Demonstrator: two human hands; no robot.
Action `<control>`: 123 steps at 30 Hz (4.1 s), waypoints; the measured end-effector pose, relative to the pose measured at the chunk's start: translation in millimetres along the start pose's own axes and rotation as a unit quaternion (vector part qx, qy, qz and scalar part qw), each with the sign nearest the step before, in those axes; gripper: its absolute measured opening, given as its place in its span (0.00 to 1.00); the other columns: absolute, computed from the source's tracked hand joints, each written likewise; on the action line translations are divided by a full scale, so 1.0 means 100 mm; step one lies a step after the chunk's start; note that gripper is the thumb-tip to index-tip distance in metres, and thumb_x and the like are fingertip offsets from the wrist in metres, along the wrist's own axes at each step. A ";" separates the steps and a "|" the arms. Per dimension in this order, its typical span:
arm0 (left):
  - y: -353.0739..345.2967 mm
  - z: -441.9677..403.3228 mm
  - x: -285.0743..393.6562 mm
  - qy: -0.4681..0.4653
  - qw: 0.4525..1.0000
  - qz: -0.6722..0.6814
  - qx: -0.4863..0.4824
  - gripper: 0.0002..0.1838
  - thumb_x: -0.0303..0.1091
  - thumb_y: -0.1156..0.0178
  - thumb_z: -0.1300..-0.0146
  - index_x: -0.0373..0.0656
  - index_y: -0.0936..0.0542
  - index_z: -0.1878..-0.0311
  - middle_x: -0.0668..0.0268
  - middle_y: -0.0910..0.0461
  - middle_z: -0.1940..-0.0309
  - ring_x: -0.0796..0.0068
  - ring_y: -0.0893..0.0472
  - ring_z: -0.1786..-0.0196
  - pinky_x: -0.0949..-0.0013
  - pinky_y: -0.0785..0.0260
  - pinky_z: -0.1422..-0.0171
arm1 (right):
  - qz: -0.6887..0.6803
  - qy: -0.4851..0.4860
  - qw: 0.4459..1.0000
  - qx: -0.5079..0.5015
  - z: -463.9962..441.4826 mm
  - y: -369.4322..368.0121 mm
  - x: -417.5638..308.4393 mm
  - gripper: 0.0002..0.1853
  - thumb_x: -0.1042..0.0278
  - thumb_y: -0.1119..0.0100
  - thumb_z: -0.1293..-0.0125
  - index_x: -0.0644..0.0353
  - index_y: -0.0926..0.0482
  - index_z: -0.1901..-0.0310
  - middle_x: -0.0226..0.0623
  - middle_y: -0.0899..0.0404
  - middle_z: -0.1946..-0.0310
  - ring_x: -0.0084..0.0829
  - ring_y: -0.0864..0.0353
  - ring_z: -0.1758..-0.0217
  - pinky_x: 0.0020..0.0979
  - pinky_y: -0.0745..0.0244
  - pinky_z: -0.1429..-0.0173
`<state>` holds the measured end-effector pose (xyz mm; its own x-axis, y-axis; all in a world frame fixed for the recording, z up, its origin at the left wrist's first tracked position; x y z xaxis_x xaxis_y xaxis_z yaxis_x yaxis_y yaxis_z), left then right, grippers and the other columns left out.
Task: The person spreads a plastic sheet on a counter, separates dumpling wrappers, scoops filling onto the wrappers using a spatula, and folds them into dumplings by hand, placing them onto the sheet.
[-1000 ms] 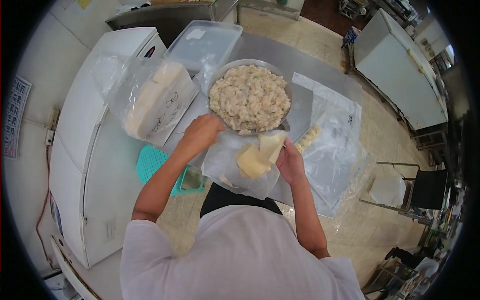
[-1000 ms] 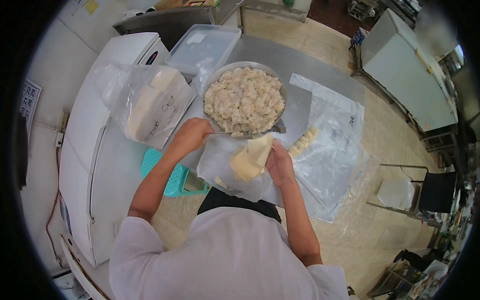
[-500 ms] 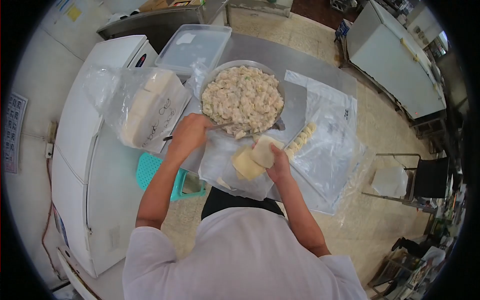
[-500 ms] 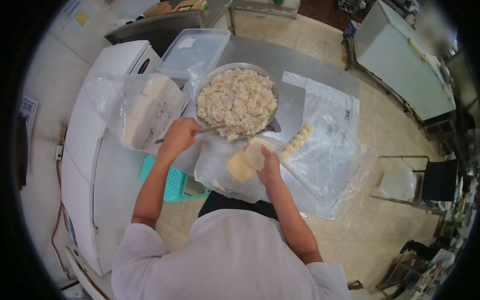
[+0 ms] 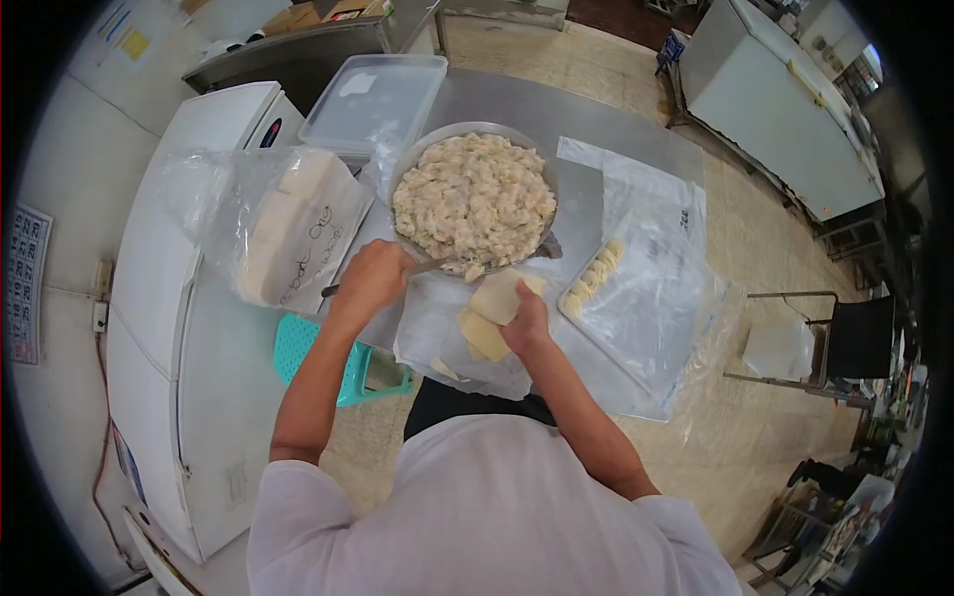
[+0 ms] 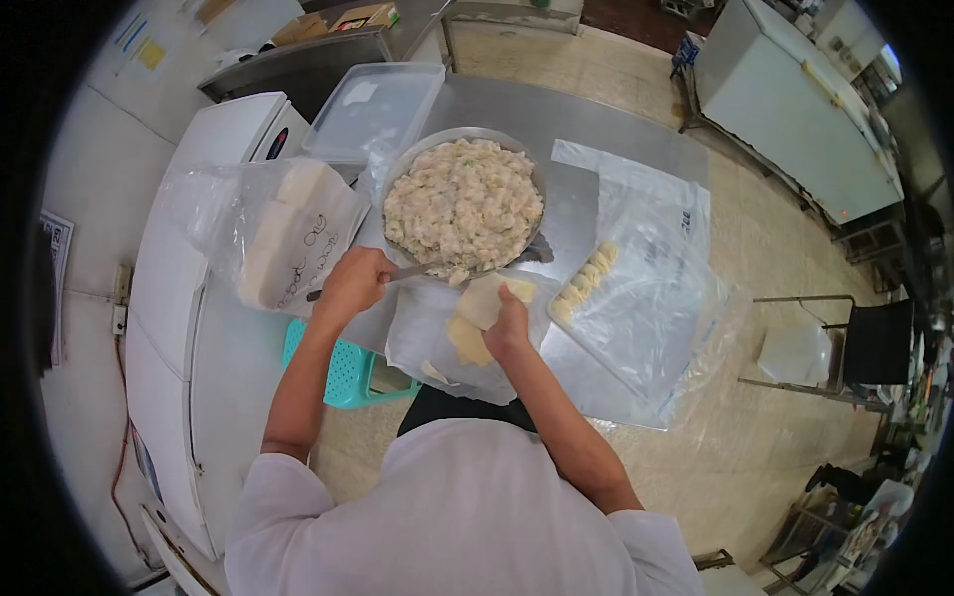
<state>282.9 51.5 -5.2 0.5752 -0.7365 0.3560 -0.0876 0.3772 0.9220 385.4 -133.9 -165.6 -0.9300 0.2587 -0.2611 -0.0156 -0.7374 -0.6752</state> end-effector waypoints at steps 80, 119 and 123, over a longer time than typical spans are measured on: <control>-0.04 0.45 0.82 -0.132 0.950 0.239 0.153 0.18 0.12 0.40 0.45 0.39 0.13 0.53 0.58 0.21 0.66 0.63 0.20 0.69 0.68 0.28 0.64 | 0.040 0.112 0.964 -0.239 0.45 -0.87 -0.79 0.20 0.70 0.54 0.30 0.67 0.32 0.39 0.47 0.25 0.44 0.40 0.23 0.41 0.43 0.29 0.32; -0.52 0.16 0.88 0.022 0.846 0.519 0.123 0.20 0.23 0.26 0.48 0.41 0.32 0.68 0.58 0.13 0.55 0.88 0.23 0.76 0.79 0.32 0.74 | 0.196 0.404 0.889 0.091 0.36 0.49 -2.54 0.23 0.46 0.39 0.29 0.57 0.28 0.73 0.30 0.29 0.78 0.17 0.40 0.85 0.22 0.49 0.82; -0.47 0.29 0.61 0.055 0.879 0.454 0.136 0.20 0.26 0.25 0.48 0.40 0.32 0.67 0.57 0.14 0.53 0.86 0.22 0.76 0.79 0.31 0.74 | 0.458 0.301 0.822 0.154 0.15 0.73 -2.97 0.21 0.47 0.39 0.30 0.60 0.22 0.68 0.29 0.27 0.76 0.18 0.30 0.78 0.24 0.37 0.77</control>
<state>298.9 -27.6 -22.8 0.2414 -0.1359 0.9609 -0.7338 0.6224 0.2724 655.1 -274.3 -127.3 -0.2540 -0.2992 -0.9198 0.4118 -0.8939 0.1770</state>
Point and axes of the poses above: each hand's wrist, its own z-axis away from the middle knuckle, its own y-axis out of the back of the hand, x = y × z, the point moved 8 cm from there along -z, towards the middle knuckle
